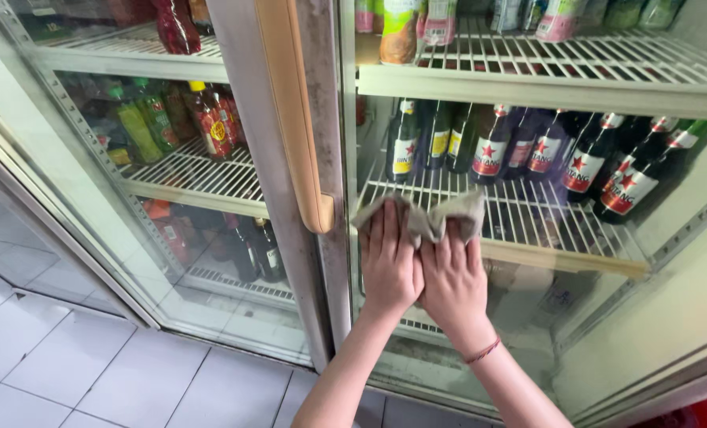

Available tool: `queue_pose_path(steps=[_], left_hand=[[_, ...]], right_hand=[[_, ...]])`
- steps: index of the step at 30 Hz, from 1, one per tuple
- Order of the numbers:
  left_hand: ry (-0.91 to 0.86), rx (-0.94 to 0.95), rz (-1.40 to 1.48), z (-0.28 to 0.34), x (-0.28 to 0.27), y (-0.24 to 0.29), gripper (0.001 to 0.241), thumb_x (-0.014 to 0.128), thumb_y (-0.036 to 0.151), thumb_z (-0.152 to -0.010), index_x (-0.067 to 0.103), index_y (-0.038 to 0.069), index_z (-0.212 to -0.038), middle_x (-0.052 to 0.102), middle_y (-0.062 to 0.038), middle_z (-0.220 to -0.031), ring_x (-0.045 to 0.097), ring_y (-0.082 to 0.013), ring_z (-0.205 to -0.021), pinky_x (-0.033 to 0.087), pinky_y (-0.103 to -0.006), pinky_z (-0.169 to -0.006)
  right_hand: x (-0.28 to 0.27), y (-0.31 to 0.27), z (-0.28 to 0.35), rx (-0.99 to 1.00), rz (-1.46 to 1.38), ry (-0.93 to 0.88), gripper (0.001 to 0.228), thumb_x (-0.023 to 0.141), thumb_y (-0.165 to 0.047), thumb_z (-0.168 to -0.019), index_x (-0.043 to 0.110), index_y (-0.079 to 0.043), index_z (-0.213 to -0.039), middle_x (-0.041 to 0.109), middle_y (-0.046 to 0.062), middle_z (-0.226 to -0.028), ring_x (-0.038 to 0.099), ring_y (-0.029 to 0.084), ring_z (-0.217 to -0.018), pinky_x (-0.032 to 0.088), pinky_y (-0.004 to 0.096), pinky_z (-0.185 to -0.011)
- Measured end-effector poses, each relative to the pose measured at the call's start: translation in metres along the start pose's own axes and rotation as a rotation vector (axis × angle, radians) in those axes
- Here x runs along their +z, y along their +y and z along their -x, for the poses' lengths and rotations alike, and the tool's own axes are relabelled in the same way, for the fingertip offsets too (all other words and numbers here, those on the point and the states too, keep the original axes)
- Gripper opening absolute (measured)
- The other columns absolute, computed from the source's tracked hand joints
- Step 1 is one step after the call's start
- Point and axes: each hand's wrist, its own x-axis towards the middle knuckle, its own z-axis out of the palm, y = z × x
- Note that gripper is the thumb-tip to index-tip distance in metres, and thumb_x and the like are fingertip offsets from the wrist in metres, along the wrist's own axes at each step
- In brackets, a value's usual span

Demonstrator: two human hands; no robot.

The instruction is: The person wipes the exterior glass and frame of a commercial reach-in refrigerator using a cloth, then sprays cleaner and wipes several snack packages before placing them back on a shelf.

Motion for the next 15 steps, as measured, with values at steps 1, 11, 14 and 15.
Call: queue_pose_path(steps=[1, 11, 14, 15], left_hand=[[-0.008, -0.011, 0.013, 0.035, 0.009, -0.001, 0.049, 0.048, 0.021, -0.103, 0.052, -0.004, -0.145, 0.042, -0.03, -0.157, 0.04, -0.0508, -0.147, 0.024, -0.0647, -0.125], [-0.011, 0.054, -0.017, -0.01, 0.021, 0.054, 0.051, 0.049, 0.025, -0.101, 0.052, 0.001, -0.147, 0.043, -0.026, -0.158, 0.045, -0.0427, -0.147, 0.023, -0.0659, -0.124], [0.108, 0.086, 0.059, -0.12, 0.011, 0.097, 0.049, 0.051, 0.024, -0.108, 0.05, 0.008, -0.154, 0.043, -0.014, -0.163, 0.045, -0.0319, -0.153, 0.029, -0.0513, -0.127], [0.098, 0.113, 0.056, -0.158, 0.009, 0.11, 0.049, 0.054, 0.023, -0.102, 0.052, 0.006, -0.149, 0.048, -0.014, -0.156, 0.048, -0.0328, -0.147, 0.03, -0.0544, -0.127]], right_hand=[[0.014, -0.009, 0.031, -0.003, -0.008, -0.014, 0.044, 0.056, -0.026, -0.093, 0.062, -0.003, -0.13, 0.053, 0.023, -0.143, 0.046, 0.037, -0.139, 0.032, 0.054, -0.119], [-0.029, 0.06, 0.022, -0.072, 0.11, -0.063, 0.041, 0.061, -0.028, -0.09, 0.063, -0.009, -0.127, 0.059, 0.011, -0.117, 0.056, 0.03, -0.12, 0.04, 0.052, -0.115], [-0.084, 0.113, -0.052, -0.022, 0.205, 0.024, 0.061, 0.057, -0.035, -0.102, 0.057, 0.007, -0.145, 0.053, 0.024, -0.146, 0.05, 0.038, -0.139, 0.024, 0.059, -0.127], [-0.104, 0.126, -0.071, -0.031, 0.283, 0.053, 0.059, 0.054, -0.033, -0.104, 0.053, 0.009, -0.145, 0.05, 0.025, -0.147, 0.047, 0.04, -0.14, 0.02, 0.059, -0.127]])
